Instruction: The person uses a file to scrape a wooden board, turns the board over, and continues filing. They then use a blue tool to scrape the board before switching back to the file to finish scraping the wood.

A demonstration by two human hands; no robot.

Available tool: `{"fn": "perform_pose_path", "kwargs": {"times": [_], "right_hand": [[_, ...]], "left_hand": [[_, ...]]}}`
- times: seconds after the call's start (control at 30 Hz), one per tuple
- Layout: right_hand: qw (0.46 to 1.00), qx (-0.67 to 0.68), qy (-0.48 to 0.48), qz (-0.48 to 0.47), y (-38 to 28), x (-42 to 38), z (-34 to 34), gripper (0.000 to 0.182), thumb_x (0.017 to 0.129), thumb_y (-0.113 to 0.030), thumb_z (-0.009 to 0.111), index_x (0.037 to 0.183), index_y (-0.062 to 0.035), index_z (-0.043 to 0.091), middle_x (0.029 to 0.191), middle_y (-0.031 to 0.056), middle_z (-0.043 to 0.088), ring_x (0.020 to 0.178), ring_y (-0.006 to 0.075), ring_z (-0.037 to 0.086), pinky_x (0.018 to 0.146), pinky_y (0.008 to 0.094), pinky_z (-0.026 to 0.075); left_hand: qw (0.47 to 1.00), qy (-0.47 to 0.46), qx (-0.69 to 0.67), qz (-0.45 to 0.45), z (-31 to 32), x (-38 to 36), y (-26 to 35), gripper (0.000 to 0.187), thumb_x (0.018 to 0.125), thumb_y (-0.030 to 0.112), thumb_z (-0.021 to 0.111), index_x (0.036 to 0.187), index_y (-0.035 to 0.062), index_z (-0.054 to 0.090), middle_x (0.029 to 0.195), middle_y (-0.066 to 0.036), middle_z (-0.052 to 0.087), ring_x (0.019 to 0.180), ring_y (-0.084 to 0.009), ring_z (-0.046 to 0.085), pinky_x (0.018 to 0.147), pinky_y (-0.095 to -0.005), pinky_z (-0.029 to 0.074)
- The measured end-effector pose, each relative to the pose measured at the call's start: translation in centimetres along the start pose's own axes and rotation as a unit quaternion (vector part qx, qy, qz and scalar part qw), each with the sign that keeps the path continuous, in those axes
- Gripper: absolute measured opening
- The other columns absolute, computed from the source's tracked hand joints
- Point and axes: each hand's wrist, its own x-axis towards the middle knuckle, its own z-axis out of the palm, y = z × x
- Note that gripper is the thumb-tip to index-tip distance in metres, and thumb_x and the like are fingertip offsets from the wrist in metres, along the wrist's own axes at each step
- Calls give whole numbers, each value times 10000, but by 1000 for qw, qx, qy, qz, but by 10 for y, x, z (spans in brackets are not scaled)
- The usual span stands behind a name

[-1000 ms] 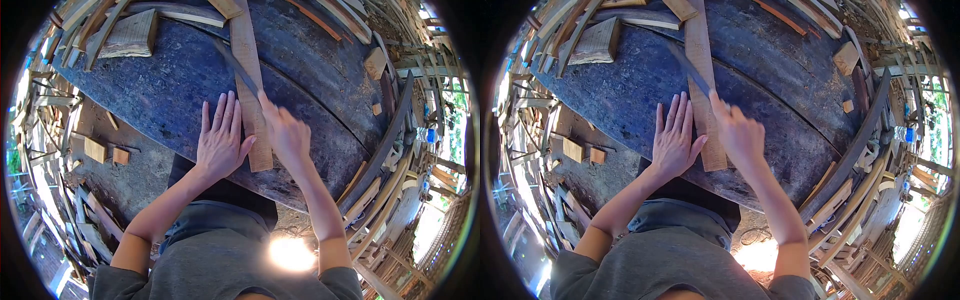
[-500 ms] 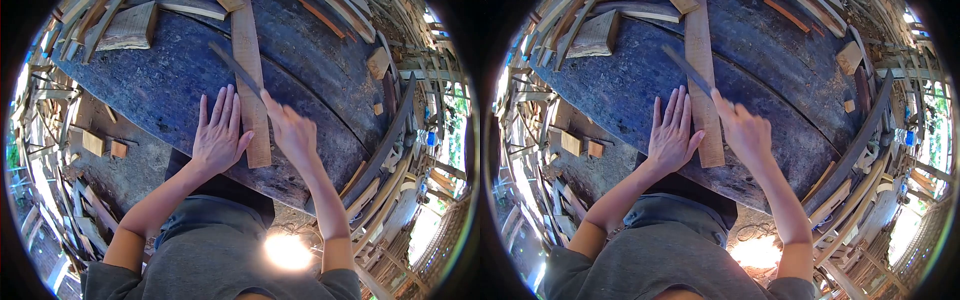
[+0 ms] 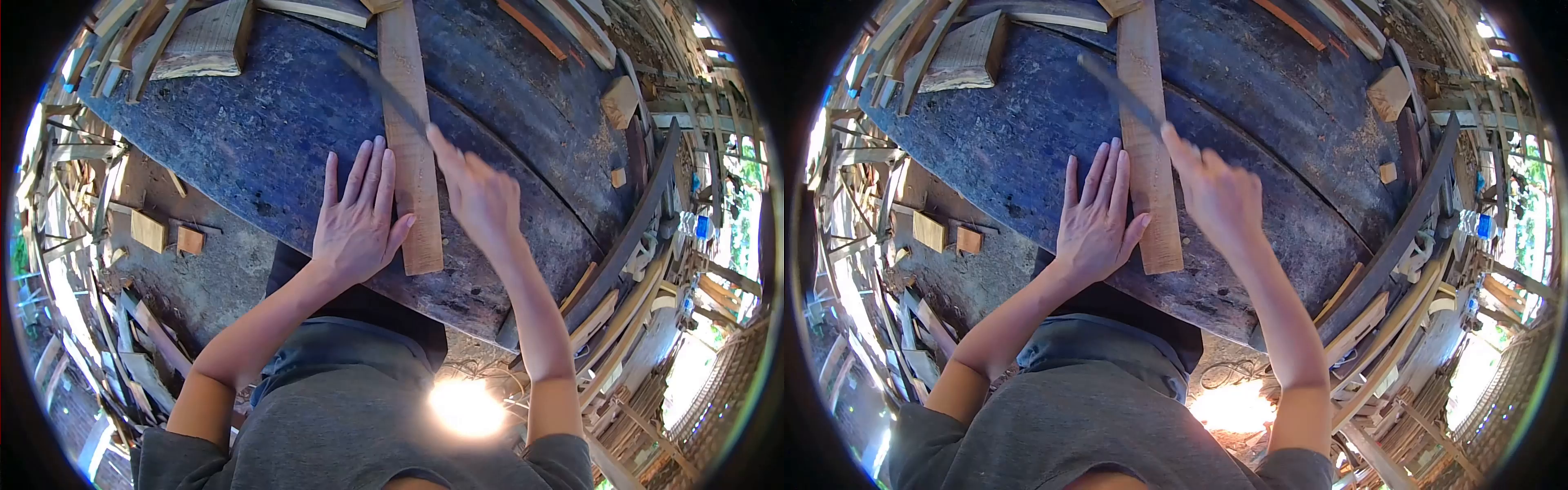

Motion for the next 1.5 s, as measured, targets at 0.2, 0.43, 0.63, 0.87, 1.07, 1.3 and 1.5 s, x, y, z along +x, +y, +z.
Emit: {"fn": "perform_pose_path", "kwargs": {"times": [0.2, 0.43, 0.63, 0.87, 1.07, 1.3, 1.5], "right_hand": [[998, 25, 45, -21, 11, 34, 8, 528, 951, -195, 602, 1459, -310, 515, 740, 88, 668, 611, 286, 699, 572, 434, 579], [999, 46, -9, 5, 6, -28, -8, 519, 940, -218, 634, 1442, -319, 551, 741, 75, 680, 583, 265, 693, 545, 417, 569], [996, 28, 65, -52, 20, 73, 15, 479, 941, -242, 632, 1414, -301, 577, 741, 69, 689, 572, 269, 690, 534, 418, 566], [1000, -1, -13, -24, 3, -21, -15, 545, 915, -165, 652, 1435, -305, 562, 666, 59, 652, 557, 245, 690, 520, 412, 564], [999, 16, 37, 11, 12, 39, 1, 512, 932, -173, 619, 1427, -293, 566, 701, 105, 686, 595, 293, 693, 565, 427, 574], [996, 82, -23, 1, 3, -29, -14, 529, 950, -182, 599, 1459, -304, 524, 719, 120, 696, 630, 307, 707, 588, 442, 580], [998, 36, -42, 40, -3, -35, -9, 518, 960, -200, 594, 1462, -300, 517, 729, 124, 698, 624, 311, 705, 585, 446, 581]], "left_hand": [[1000, 6, -19, 4, 0, -1, -1, 813, 1020, 467, 450, 1560, -88, 201, 1632, -243, 242, 1547, -344, 178, 1239, -575, 45], [1000, -7, -26, 5, -1, -3, 1, 815, 1022, 468, 448, 1562, -88, 195, 1634, -238, 242, 1546, -344, 180, 1238, -576, 47], [1000, 3, -18, 3, 0, -1, -2, 812, 1023, 459, 451, 1568, -80, 182, 1639, -235, 231, 1547, -342, 175, 1238, -581, 48], [999, -1, -33, -4, 1, 1, -1, 826, 1014, 466, 466, 1568, -78, 184, 1639, -233, 231, 1546, -341, 181, 1238, -579, 53], [999, 18, -29, 5, 2, 0, 0, 820, 1012, 465, 475, 1568, -70, 198, 1636, -232, 242, 1542, -338, 197, 1239, -574, 62], [999, 34, -32, 8, 3, -1, -2, 811, 1012, 462, 481, 1563, -70, 215, 1625, -234, 269, 1539, -332, 211, 1239, -569, 74], [999, 28, -17, 8, 3, -2, -1, 799, 1021, 463, 462, 1563, -71, 217, 1623, -233, 268, 1537, -335, 212, 1238, -569, 75]]}}
